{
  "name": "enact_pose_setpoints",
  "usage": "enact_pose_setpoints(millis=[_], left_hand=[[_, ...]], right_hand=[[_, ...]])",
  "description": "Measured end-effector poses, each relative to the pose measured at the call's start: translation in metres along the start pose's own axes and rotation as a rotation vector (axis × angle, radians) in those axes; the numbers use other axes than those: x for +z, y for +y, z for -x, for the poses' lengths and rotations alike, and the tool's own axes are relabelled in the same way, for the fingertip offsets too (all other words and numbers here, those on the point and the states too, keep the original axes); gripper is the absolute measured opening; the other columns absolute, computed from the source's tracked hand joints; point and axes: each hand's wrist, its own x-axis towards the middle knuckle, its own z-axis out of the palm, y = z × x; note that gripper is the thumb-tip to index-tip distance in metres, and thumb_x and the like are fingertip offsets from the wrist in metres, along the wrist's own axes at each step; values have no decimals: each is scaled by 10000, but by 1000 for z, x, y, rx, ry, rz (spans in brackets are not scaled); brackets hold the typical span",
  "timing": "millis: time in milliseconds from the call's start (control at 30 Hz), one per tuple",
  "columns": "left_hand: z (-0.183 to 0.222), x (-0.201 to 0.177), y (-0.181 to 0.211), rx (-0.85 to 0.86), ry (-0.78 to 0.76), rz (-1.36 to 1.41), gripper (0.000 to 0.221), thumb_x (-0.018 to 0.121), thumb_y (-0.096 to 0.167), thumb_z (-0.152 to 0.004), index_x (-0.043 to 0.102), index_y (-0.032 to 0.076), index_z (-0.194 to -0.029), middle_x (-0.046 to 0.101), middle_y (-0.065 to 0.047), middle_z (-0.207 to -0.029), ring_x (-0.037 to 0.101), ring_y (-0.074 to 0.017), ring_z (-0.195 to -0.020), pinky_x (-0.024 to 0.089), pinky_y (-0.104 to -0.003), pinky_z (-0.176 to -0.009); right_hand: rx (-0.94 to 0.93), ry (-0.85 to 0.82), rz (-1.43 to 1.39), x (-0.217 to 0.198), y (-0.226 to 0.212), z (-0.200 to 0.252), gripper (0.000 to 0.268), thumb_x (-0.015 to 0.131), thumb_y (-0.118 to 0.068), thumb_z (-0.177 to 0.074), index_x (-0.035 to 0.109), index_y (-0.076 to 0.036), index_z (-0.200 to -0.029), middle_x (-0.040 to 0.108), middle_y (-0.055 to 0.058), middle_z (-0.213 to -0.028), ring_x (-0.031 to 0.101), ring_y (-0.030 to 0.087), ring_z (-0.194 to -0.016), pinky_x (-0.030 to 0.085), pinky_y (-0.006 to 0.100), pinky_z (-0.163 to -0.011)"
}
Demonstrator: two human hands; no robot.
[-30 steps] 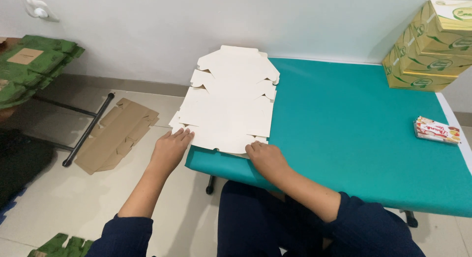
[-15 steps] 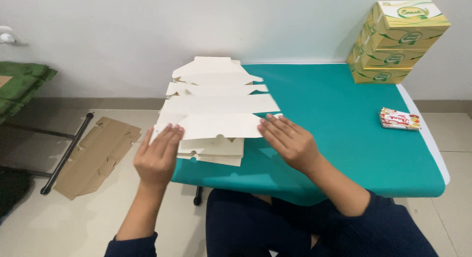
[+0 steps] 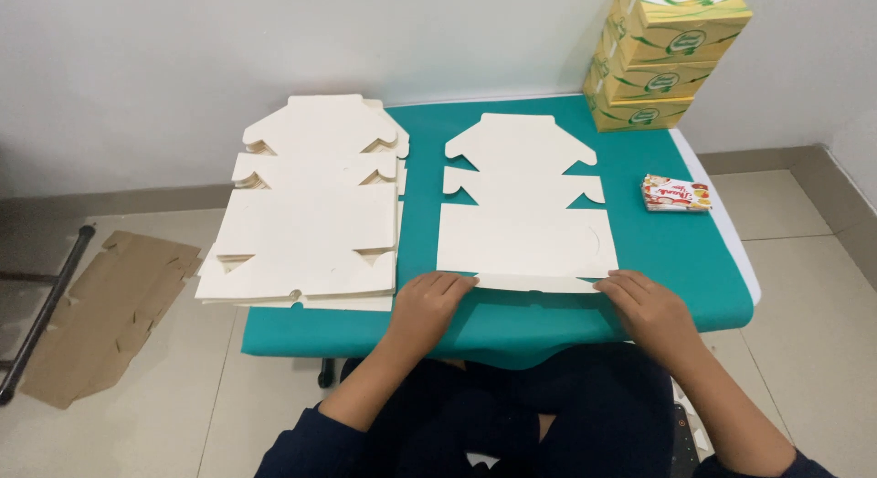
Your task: The person assembles flat cardboard pieces into small rectangular boxes. They fold the sides, tuck flaps, and close the lids. A small snack packet is placed inside one box before closing it. The finished boxes are stacked on the table.
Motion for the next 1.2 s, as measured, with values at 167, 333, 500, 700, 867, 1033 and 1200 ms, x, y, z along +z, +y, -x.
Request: enact_pose_setpoints(millis=[167, 333, 500, 700, 867, 1033, 1200], left_hand=[[-44, 5, -11, -149, -29, 6, 144, 600, 222, -920, 633, 157, -1044, 634, -3, -819, 658, -177, -785, 542, -319, -714], [-61, 45, -32, -216, -105, -82, 226, 568, 260, -938, 614, 148, -1129, 587, -15, -881, 624, -188, -843, 477, -332, -744], [-65, 64, -31, -126, -96, -232, 409, 659, 199, -860, 561, 65, -1234, 552, -152, -1193, 492, -339, -1209, 316, -510, -1061], [-67, 49, 31, -66, -647, 71, 854, 253, 648, -911, 289, -20, -1442, 262, -242, -1507, 211, -410, -1403, 188, -533, -1136], [-97, 44, 23, -105, -832, 95, 903, 183, 698, -891, 240, 1, -1462, 212, -201, -1534, 174, -375, -1419, 201, -517, -1130], [-97, 62, -2, -129, -872, 69, 686, 148, 528, -975, 275, 63, -1463, 225, -152, -1537, 204, -339, -1417, 231, -502, -1112], [-107, 76, -29, -108, -843, 101, 502, 235, 239, -1020, 172, 151, -1510, 145, -48, -1580, 122, -292, -1447, 149, -503, -1149]], right_hand=[[182, 70, 100, 14, 6, -42, 318, 642, -165, -866, 583, -120, -1175, 623, 35, -928, 617, 228, -1025, 451, 402, -1049], [172, 49, 202, 36, -18, -79, 540, 576, -126, -850, 477, -165, -1379, 454, 75, -1436, 331, 291, -1398, 185, 454, -1178], [150, -528, -378, 51, -17, -97, 419, 396, -370, -987, 439, -290, -1396, 380, 5, -1491, 278, 324, -1391, 203, 497, -1154], [120, -664, -417, 49, 7, -126, 382, 424, -349, -962, 506, -363, -1335, 393, -100, -1476, 265, 284, -1398, 205, 500, -1168], [195, -670, -307, 71, -4, -119, 349, 401, -392, -973, 541, -342, -1288, 429, -77, -1444, 323, 304, -1367, 320, 510, -1109], [183, -768, -202, 77, 3, -139, 373, 431, -505, -931, 520, -398, -1277, 437, -137, -1427, 365, 257, -1356, 420, 432, -1057], [100, -889, -276, 66, 13, -169, 532, 403, -552, -929, 432, -283, -1387, 335, -33, -1509, 261, 296, -1407, 281, 468, -1140]])
